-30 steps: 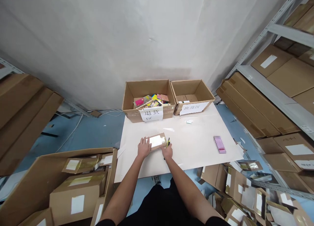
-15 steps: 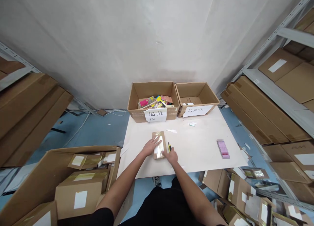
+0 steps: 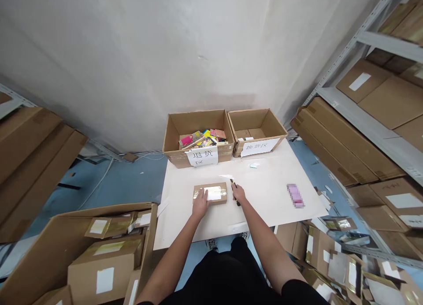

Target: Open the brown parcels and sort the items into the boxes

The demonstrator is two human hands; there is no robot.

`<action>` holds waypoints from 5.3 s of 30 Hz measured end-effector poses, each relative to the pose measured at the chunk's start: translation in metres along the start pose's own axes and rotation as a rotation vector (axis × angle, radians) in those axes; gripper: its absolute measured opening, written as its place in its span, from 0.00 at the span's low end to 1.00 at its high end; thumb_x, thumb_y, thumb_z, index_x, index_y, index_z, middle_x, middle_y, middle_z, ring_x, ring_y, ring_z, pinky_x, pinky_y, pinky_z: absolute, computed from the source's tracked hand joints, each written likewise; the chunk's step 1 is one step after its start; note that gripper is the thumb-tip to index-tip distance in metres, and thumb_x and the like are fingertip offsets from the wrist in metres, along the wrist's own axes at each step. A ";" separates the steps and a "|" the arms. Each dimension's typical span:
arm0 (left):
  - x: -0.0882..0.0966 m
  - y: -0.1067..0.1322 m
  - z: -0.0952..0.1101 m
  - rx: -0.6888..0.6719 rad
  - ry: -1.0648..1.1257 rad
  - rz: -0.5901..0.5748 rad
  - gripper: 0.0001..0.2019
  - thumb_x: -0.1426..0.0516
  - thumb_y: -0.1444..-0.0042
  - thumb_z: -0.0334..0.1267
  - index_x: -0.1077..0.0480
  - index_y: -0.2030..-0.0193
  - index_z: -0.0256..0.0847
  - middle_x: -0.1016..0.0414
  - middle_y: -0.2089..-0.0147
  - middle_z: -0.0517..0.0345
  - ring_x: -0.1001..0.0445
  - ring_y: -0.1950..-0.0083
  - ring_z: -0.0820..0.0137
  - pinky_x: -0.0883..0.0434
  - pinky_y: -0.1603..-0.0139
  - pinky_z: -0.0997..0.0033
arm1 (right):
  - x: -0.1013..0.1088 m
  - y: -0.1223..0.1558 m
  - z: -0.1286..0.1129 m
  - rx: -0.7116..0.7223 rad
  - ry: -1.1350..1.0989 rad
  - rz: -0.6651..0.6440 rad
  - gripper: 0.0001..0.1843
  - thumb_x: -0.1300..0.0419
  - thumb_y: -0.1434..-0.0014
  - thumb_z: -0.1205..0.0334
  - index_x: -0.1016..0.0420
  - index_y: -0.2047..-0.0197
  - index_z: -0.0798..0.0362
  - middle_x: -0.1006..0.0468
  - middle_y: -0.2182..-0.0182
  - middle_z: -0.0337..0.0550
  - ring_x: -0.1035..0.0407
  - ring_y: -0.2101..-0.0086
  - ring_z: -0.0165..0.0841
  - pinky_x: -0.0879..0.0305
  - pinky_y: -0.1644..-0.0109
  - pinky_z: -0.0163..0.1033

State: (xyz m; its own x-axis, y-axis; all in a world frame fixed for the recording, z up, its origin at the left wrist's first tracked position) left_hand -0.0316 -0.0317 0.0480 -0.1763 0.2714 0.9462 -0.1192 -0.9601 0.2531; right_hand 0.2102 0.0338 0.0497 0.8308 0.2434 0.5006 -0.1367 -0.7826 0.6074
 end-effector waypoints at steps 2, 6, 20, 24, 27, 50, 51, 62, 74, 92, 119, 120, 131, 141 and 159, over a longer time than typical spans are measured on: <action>-0.005 0.004 0.000 -0.002 0.008 0.030 0.32 0.49 0.30 0.45 0.47 0.21 0.49 0.49 0.20 0.44 0.53 0.19 0.50 0.42 0.26 0.42 | -0.006 0.010 0.020 0.010 -0.030 -0.095 0.27 0.55 0.26 0.38 0.35 0.68 0.50 0.28 0.83 0.35 0.31 0.84 0.30 0.36 0.75 0.32; -0.012 0.010 0.004 -0.023 -0.004 0.060 0.33 0.48 0.31 0.42 0.49 0.21 0.50 0.52 0.19 0.46 0.59 0.18 0.50 0.47 0.24 0.40 | -0.014 0.022 0.039 0.001 -0.077 -0.156 0.27 0.52 0.28 0.38 0.37 0.71 0.49 0.32 0.86 0.33 0.35 0.87 0.29 0.38 0.79 0.32; -0.013 0.007 0.006 -0.004 -0.005 0.076 0.30 0.50 0.29 0.50 0.46 0.22 0.51 0.50 0.19 0.44 0.54 0.19 0.49 0.47 0.24 0.39 | -0.024 0.015 0.028 0.002 -0.078 -0.111 0.28 0.52 0.27 0.38 0.35 0.70 0.50 0.32 0.86 0.33 0.35 0.87 0.29 0.38 0.78 0.32; -0.013 0.006 0.007 0.007 -0.007 0.070 0.30 0.50 0.28 0.50 0.46 0.22 0.52 0.49 0.20 0.45 0.54 0.19 0.51 0.47 0.24 0.41 | -0.023 0.014 0.022 -0.016 -0.063 -0.141 0.30 0.52 0.28 0.35 0.36 0.71 0.50 0.32 0.86 0.33 0.35 0.87 0.29 0.37 0.78 0.31; -0.010 0.005 0.010 0.015 -0.005 0.056 0.29 0.50 0.28 0.48 0.44 0.22 0.50 0.51 0.19 0.42 0.54 0.19 0.51 0.47 0.24 0.42 | -0.020 0.017 0.018 -0.040 -0.047 -0.156 0.29 0.52 0.28 0.35 0.36 0.71 0.49 0.32 0.86 0.33 0.36 0.88 0.29 0.39 0.79 0.32; 0.045 -0.045 -0.038 0.002 0.038 -0.235 0.42 0.37 0.44 0.55 0.46 0.24 0.56 0.39 0.24 0.51 0.43 0.25 0.51 0.42 0.30 0.51 | 0.036 0.036 0.142 -0.174 -0.022 0.239 0.13 0.44 0.34 0.54 0.23 0.54 0.52 0.16 0.60 0.46 0.20 0.58 0.37 0.29 0.58 0.34; 0.044 -0.043 -0.038 0.028 0.037 -0.230 0.42 0.37 0.44 0.56 0.45 0.25 0.56 0.37 0.26 0.50 0.42 0.27 0.51 0.42 0.31 0.50 | 0.048 0.028 0.138 -0.163 -0.028 0.241 0.16 0.45 0.33 0.54 0.23 0.49 0.52 0.16 0.57 0.47 0.20 0.56 0.37 0.29 0.55 0.35; 0.036 -0.035 -0.021 0.270 0.098 -0.191 0.35 0.41 0.43 0.66 0.34 0.36 0.48 0.30 0.39 0.44 0.33 0.38 0.49 0.34 0.43 0.56 | -0.031 0.019 0.039 0.052 -0.064 0.105 0.36 0.42 0.32 0.50 0.42 0.26 0.51 0.19 0.44 0.50 0.23 0.46 0.41 0.32 0.40 0.42; 0.028 0.006 0.000 0.342 0.194 -0.133 0.32 0.62 0.26 0.51 0.21 0.51 0.31 0.18 0.51 0.34 0.19 0.48 0.54 0.28 0.49 0.61 | -0.066 -0.004 -0.014 0.275 0.119 -0.045 0.54 0.36 0.38 0.54 0.64 0.19 0.49 0.17 0.46 0.48 0.23 0.46 0.47 0.30 0.41 0.48; 0.006 0.015 -0.022 0.453 0.605 0.024 0.40 0.50 0.29 0.43 0.68 0.19 0.40 0.20 0.40 0.43 0.20 0.43 0.61 0.28 0.47 0.69 | -0.065 0.018 0.010 0.412 -0.237 -0.046 0.43 0.46 0.42 0.55 0.42 0.24 0.45 0.27 0.33 0.44 0.32 0.36 0.45 0.34 0.34 0.49; 0.000 -0.006 0.001 0.020 0.498 -0.245 0.26 0.51 0.30 0.57 0.17 0.60 0.42 0.51 0.19 0.53 0.62 0.17 0.53 0.50 0.21 0.54 | -0.038 0.043 -0.017 0.356 0.729 -0.004 0.41 0.47 0.33 0.65 0.55 0.20 0.40 0.30 0.34 0.56 0.24 0.48 0.47 0.34 0.43 0.46; -0.001 -0.005 -0.003 0.000 0.504 -0.261 0.23 0.47 0.33 0.57 0.18 0.61 0.42 0.53 0.18 0.54 0.65 0.17 0.53 0.51 0.21 0.54 | -0.038 0.044 -0.020 0.348 0.738 -0.006 0.39 0.47 0.32 0.65 0.52 0.21 0.40 0.28 0.37 0.55 0.23 0.49 0.47 0.34 0.43 0.46; -0.009 0.016 0.004 -0.156 0.384 -0.296 0.16 0.24 0.62 0.36 0.19 0.65 0.40 0.80 0.17 0.60 0.78 0.19 0.44 0.53 0.20 0.48 | -0.051 0.026 -0.035 0.371 0.700 0.149 0.47 0.42 0.38 0.71 0.53 0.21 0.38 0.61 0.21 0.49 0.63 0.25 0.56 0.52 0.29 0.61; -0.019 0.019 0.010 -0.079 0.371 -0.224 0.13 0.25 0.56 0.40 0.20 0.67 0.40 0.75 0.16 0.58 0.70 0.17 0.46 0.49 0.22 0.46 | -0.044 -0.028 -0.067 0.176 0.678 0.039 0.45 0.41 0.39 0.69 0.48 0.22 0.41 0.48 0.25 0.58 0.54 0.27 0.57 0.52 0.30 0.66; -0.016 0.066 -0.017 0.044 0.245 0.029 0.04 0.37 0.39 0.39 0.21 0.60 0.44 0.52 0.19 0.55 0.62 0.17 0.55 0.51 0.20 0.44 | -0.157 -0.017 -0.077 0.419 0.647 -0.213 0.51 0.30 0.49 0.68 0.43 0.24 0.54 0.53 0.23 0.57 0.60 0.24 0.48 0.53 0.24 0.49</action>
State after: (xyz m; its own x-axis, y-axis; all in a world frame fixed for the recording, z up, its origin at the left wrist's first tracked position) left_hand -0.0530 -0.0986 0.0460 -0.4114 0.2469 0.8774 -0.0689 -0.9683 0.2401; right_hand 0.0408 0.0530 0.0080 0.3207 0.5958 0.7363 0.3109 -0.8005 0.5124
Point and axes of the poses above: each hand's wrist, its own y-axis away from the middle knuckle, its own x-axis out of the back of the hand, z = x × y, the point moved 4 cm from there along -y, towards the middle knuckle
